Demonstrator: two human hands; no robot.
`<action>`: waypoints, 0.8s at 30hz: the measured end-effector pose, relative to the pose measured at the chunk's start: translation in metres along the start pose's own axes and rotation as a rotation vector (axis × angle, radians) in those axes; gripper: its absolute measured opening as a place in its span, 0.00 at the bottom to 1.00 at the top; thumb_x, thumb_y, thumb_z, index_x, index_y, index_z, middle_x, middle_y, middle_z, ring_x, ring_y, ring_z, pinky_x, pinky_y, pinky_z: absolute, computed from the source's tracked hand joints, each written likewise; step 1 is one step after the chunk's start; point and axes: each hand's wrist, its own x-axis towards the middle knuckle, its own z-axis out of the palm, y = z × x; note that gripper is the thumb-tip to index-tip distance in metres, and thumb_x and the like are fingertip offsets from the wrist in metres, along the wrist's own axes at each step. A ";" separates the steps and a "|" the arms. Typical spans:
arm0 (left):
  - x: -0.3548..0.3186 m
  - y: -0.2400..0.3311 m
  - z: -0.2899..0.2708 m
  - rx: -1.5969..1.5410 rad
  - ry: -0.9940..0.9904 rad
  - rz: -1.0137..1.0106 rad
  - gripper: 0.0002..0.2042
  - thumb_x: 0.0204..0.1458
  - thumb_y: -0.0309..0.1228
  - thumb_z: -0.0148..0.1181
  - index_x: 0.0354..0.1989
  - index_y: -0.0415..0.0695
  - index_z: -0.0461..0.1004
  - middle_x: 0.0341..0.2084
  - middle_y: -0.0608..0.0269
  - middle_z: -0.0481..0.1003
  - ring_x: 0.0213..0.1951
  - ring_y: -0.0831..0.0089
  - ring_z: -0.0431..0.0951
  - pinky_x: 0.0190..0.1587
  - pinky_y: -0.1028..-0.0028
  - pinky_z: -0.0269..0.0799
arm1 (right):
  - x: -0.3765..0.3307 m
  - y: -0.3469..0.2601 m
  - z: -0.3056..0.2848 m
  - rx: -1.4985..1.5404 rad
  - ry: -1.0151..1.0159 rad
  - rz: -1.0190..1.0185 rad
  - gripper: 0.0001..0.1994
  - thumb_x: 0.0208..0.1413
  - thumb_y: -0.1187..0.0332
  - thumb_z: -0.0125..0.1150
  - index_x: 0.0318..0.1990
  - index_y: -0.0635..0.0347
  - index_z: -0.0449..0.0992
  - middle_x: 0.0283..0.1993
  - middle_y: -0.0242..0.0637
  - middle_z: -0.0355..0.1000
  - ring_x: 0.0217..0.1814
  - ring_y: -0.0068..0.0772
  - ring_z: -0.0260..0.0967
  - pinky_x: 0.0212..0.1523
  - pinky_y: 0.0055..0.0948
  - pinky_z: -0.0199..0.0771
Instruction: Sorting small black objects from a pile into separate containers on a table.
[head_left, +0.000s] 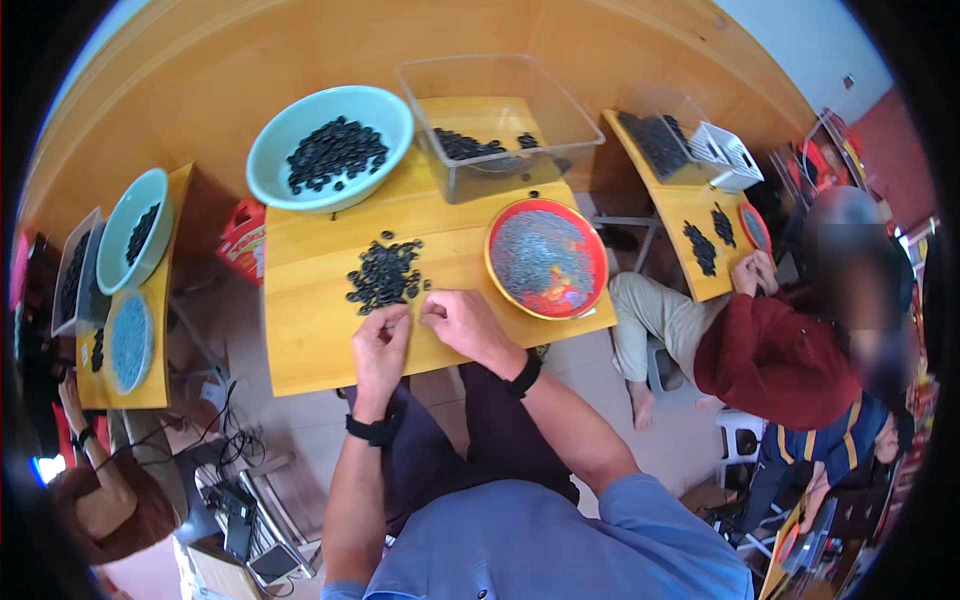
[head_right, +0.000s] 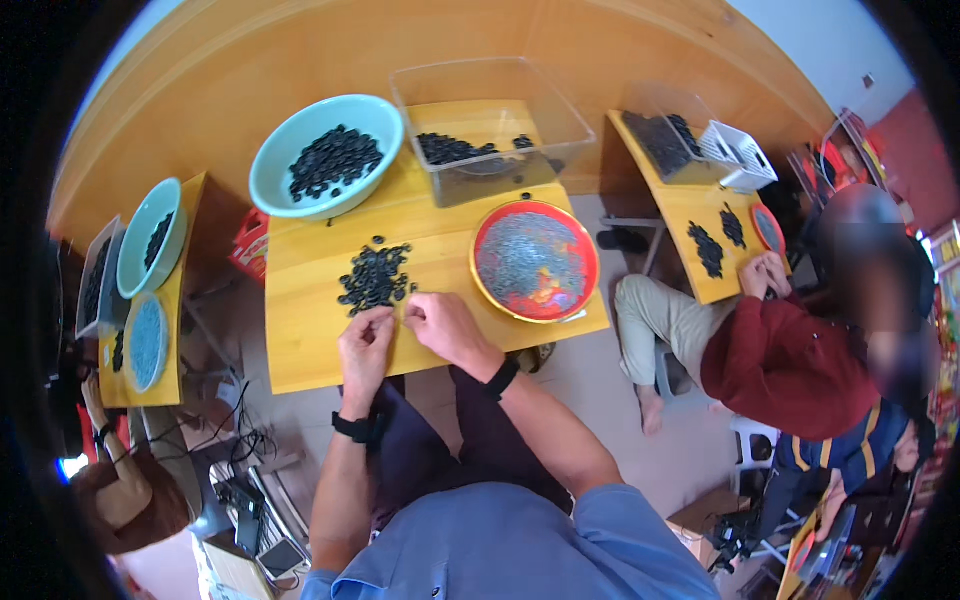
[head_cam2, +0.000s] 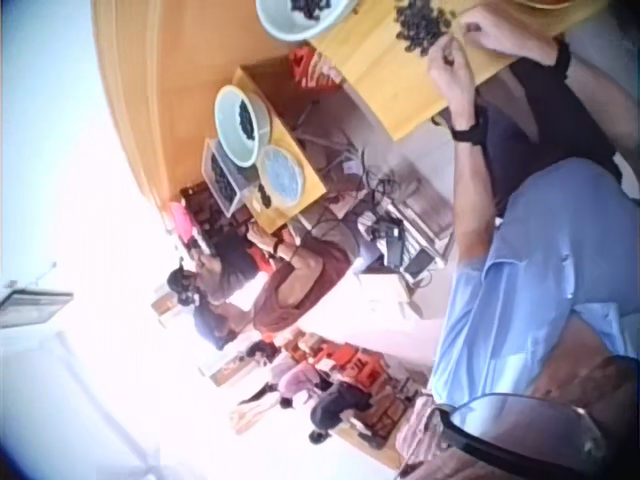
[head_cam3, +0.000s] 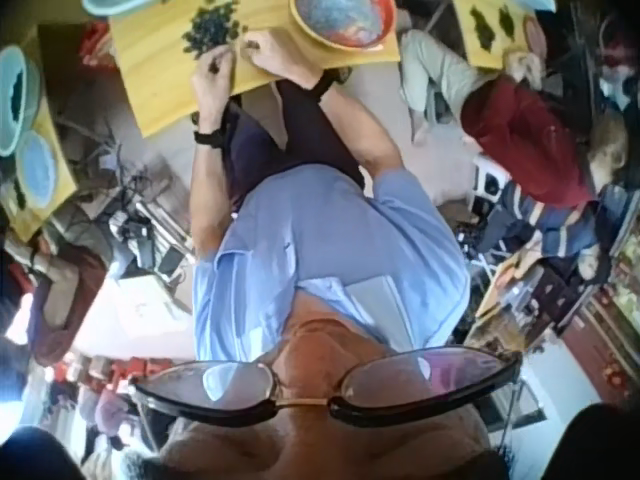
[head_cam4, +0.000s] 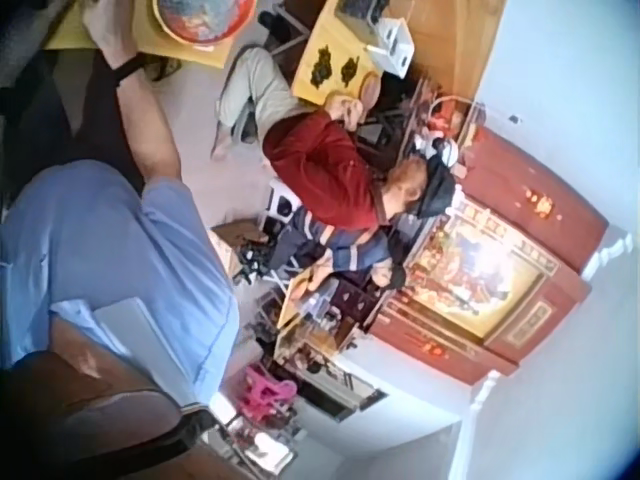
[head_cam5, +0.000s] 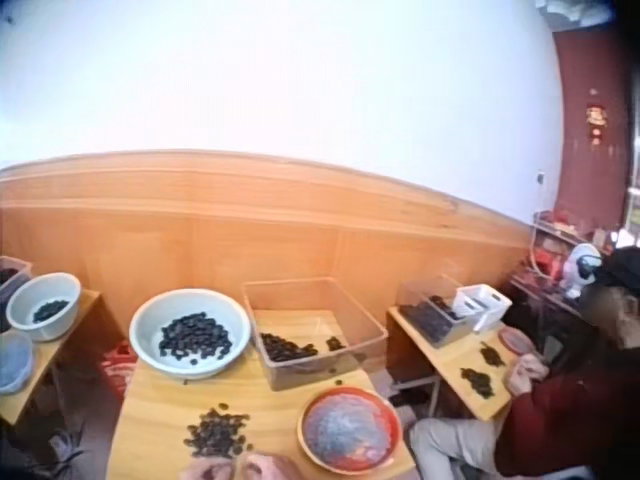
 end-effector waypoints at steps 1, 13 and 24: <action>0.000 0.000 -0.001 0.023 -0.012 0.009 0.06 0.57 0.21 0.62 0.42 0.34 0.79 0.30 0.64 0.80 0.30 0.84 0.74 0.35 0.82 0.72 | -0.002 -0.001 0.002 0.164 0.023 0.093 0.03 0.52 0.74 0.62 0.32 0.64 0.77 0.26 0.44 0.77 0.27 0.41 0.77 0.30 0.35 0.75; 0.002 -0.003 -0.003 -0.064 -0.091 -0.140 0.06 0.56 0.24 0.65 0.40 0.35 0.80 0.28 0.69 0.78 0.28 0.86 0.70 0.31 0.82 0.67 | -0.015 0.005 0.015 0.732 0.034 0.299 0.05 0.59 0.76 0.58 0.38 0.70 0.74 0.33 0.36 0.76 0.29 0.21 0.74 0.31 0.21 0.75; 0.000 0.003 -0.002 -0.032 -0.105 -0.098 0.06 0.56 0.23 0.65 0.40 0.35 0.81 0.27 0.70 0.78 0.28 0.86 0.71 0.31 0.82 0.67 | -0.018 0.007 0.015 0.717 0.018 0.289 0.04 0.59 0.75 0.61 0.38 0.68 0.76 0.33 0.33 0.76 0.30 0.19 0.75 0.31 0.20 0.75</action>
